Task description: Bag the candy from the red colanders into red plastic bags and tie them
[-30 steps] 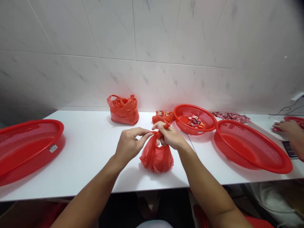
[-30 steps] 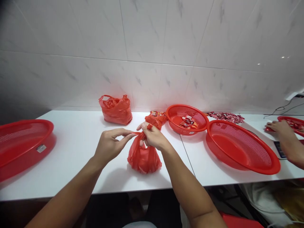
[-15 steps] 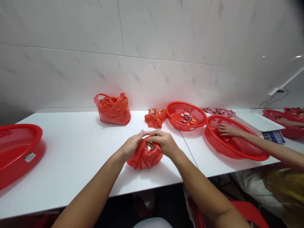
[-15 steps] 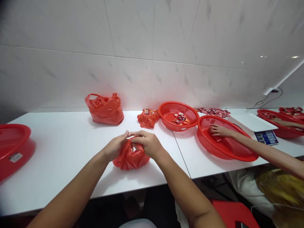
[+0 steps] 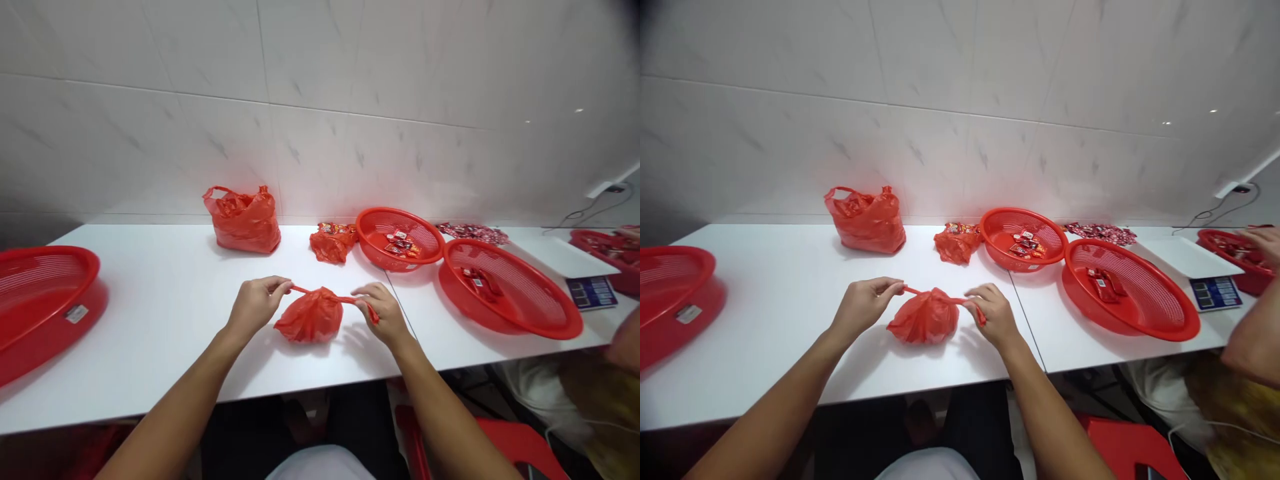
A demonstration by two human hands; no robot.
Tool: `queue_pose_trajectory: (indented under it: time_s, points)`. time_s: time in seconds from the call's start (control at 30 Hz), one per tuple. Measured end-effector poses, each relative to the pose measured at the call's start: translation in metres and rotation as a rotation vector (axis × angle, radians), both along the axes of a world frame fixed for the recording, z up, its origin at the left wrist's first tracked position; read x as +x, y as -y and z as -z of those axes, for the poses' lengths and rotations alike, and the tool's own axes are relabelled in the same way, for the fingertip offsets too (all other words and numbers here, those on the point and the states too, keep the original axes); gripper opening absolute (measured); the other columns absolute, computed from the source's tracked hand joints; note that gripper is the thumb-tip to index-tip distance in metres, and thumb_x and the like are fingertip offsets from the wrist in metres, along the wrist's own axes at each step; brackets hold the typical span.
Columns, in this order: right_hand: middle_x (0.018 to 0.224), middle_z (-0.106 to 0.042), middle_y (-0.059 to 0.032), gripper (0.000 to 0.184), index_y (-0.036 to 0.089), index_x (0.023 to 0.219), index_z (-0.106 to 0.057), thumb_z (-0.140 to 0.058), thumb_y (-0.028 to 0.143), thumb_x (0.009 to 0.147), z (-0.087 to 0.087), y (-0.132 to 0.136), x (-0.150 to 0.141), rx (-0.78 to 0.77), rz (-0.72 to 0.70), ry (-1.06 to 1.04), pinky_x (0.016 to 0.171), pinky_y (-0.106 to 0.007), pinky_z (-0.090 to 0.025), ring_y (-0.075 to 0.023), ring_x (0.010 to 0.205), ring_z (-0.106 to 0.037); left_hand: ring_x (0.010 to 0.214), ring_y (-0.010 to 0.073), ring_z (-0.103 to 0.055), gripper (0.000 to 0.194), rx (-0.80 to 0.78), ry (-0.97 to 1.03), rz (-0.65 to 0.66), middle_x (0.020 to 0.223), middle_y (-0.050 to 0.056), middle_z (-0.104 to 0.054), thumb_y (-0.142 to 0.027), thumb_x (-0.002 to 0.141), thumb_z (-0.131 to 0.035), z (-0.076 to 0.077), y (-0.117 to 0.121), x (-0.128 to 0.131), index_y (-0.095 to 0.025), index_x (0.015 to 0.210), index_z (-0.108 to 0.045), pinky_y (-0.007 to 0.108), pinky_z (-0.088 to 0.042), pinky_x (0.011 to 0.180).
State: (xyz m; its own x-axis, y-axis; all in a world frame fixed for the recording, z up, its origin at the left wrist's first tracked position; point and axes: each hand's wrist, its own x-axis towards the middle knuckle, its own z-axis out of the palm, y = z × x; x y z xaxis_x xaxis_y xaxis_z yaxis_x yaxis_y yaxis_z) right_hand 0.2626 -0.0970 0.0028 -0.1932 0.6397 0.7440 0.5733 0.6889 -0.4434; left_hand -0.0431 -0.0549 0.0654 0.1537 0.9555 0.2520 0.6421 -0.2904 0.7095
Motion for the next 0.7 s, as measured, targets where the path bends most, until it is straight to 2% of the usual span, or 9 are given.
queue_pose_trajectory:
  time_s: [0.1, 0.2, 0.27, 0.33, 0.43, 0.5, 0.57, 0.63, 0.7]
  points:
    - [0.089, -0.074, -0.0077, 0.049, 0.021, 0.070, -0.071, -0.049, 0.040, 0.110, 0.032, 0.012, 0.009, -0.275, 0.069, -0.050, 0.074, -0.034, -0.055, -0.0195, 0.079, -0.066, 0.078, 0.0218, -0.074, 0.028, 0.036, -0.082, -0.107, 0.087, -0.001, -0.083, -0.045, 0.096, -0.061, 0.026, 0.005, -0.021, -0.027, 0.090, -0.082, 0.033, -0.055, 0.081]
    - [0.106, -0.074, -0.0123, 0.059, 0.020, 0.066, -0.068, -0.042, 0.048, 0.111, 0.039, 0.018, 0.000, -0.514, -0.027, -0.176, 0.084, -0.035, -0.057, -0.0234, 0.100, -0.071, 0.085, 0.0229, -0.075, 0.028, 0.014, 0.037, -0.135, 0.091, 0.001, -0.083, -0.045, 0.097, -0.061, 0.037, 0.015, -0.020, -0.026, 0.090, -0.079, 0.034, -0.057, 0.088]
    - [0.120, -0.072, -0.0142, 0.057, 0.020, 0.072, -0.073, -0.045, 0.052, 0.110, 0.031, 0.015, -0.013, -0.575, -0.139, -0.196, 0.101, -0.041, -0.053, -0.0287, 0.128, -0.062, 0.099, 0.0247, -0.076, 0.027, -0.026, 0.215, -0.045, 0.102, 0.004, -0.083, -0.045, 0.098, -0.063, 0.037, 0.024, -0.010, -0.024, 0.098, -0.079, 0.037, -0.057, 0.098]
    - [0.127, -0.069, -0.0137, 0.049, 0.021, 0.087, -0.077, -0.048, 0.054, 0.108, 0.020, 0.008, -0.030, -0.585, -0.235, -0.155, 0.108, -0.043, -0.049, -0.0287, 0.132, -0.058, 0.120, 0.0273, -0.071, 0.032, -0.071, 0.323, 0.151, 0.123, 0.008, -0.079, -0.043, 0.095, -0.068, 0.036, 0.033, 0.003, -0.024, 0.119, -0.077, 0.043, -0.053, 0.111]
    - [0.101, -0.071, -0.0083, 0.048, 0.021, 0.091, -0.071, -0.044, 0.055, 0.110, 0.013, -0.005, -0.058, -0.607, -0.293, -0.101, 0.091, -0.038, -0.052, -0.0216, 0.094, -0.066, 0.146, 0.0350, -0.052, 0.085, -0.074, 0.230, 0.287, 0.158, 0.014, -0.055, -0.038, 0.078, -0.087, 0.044, 0.045, 0.016, -0.030, 0.156, -0.053, 0.053, -0.042, 0.123]
    - [0.078, -0.065, -0.0030, 0.053, 0.021, 0.079, -0.063, -0.039, 0.055, 0.111, 0.013, -0.008, -0.078, -0.623, -0.318, -0.110, 0.078, -0.033, -0.051, -0.0180, 0.074, -0.059, 0.153, 0.0433, -0.042, 0.124, -0.079, 0.116, 0.163, 0.172, 0.018, -0.032, -0.038, 0.061, -0.098, 0.054, 0.052, 0.016, -0.032, 0.167, -0.034, 0.060, -0.044, 0.120]
    - [0.074, -0.062, -0.0018, 0.053, 0.021, 0.076, -0.060, -0.039, 0.053, 0.112, 0.011, -0.007, -0.097, -0.611, -0.380, -0.134, 0.075, -0.032, -0.050, -0.0170, 0.072, -0.058, 0.149, 0.0480, -0.045, 0.138, -0.113, 0.050, 0.008, 0.173, 0.021, -0.028, -0.042, 0.054, -0.100, 0.064, 0.058, 0.008, -0.032, 0.170, -0.025, 0.063, -0.049, 0.113]
    - [0.088, -0.069, -0.0045, 0.045, 0.020, 0.084, -0.065, -0.044, 0.050, 0.111, 0.006, -0.002, -0.116, -0.570, -0.503, -0.147, 0.085, -0.034, -0.053, -0.0183, 0.085, -0.064, 0.136, 0.0430, -0.060, 0.111, -0.151, 0.052, -0.048, 0.160, 0.019, -0.050, -0.046, 0.067, -0.092, 0.072, 0.067, -0.008, -0.030, 0.164, -0.039, 0.058, -0.053, 0.109]
    - [0.114, -0.073, -0.0083, 0.031, 0.021, 0.100, -0.072, -0.054, 0.045, 0.107, -0.001, 0.003, -0.130, -0.533, -0.654, -0.146, 0.101, -0.038, -0.053, -0.0212, 0.109, -0.067, 0.116, 0.0349, -0.073, 0.062, -0.171, 0.086, -0.072, 0.132, 0.010, -0.074, -0.043, 0.081, -0.077, 0.076, 0.078, -0.032, -0.028, 0.140, -0.065, 0.048, -0.058, 0.102]
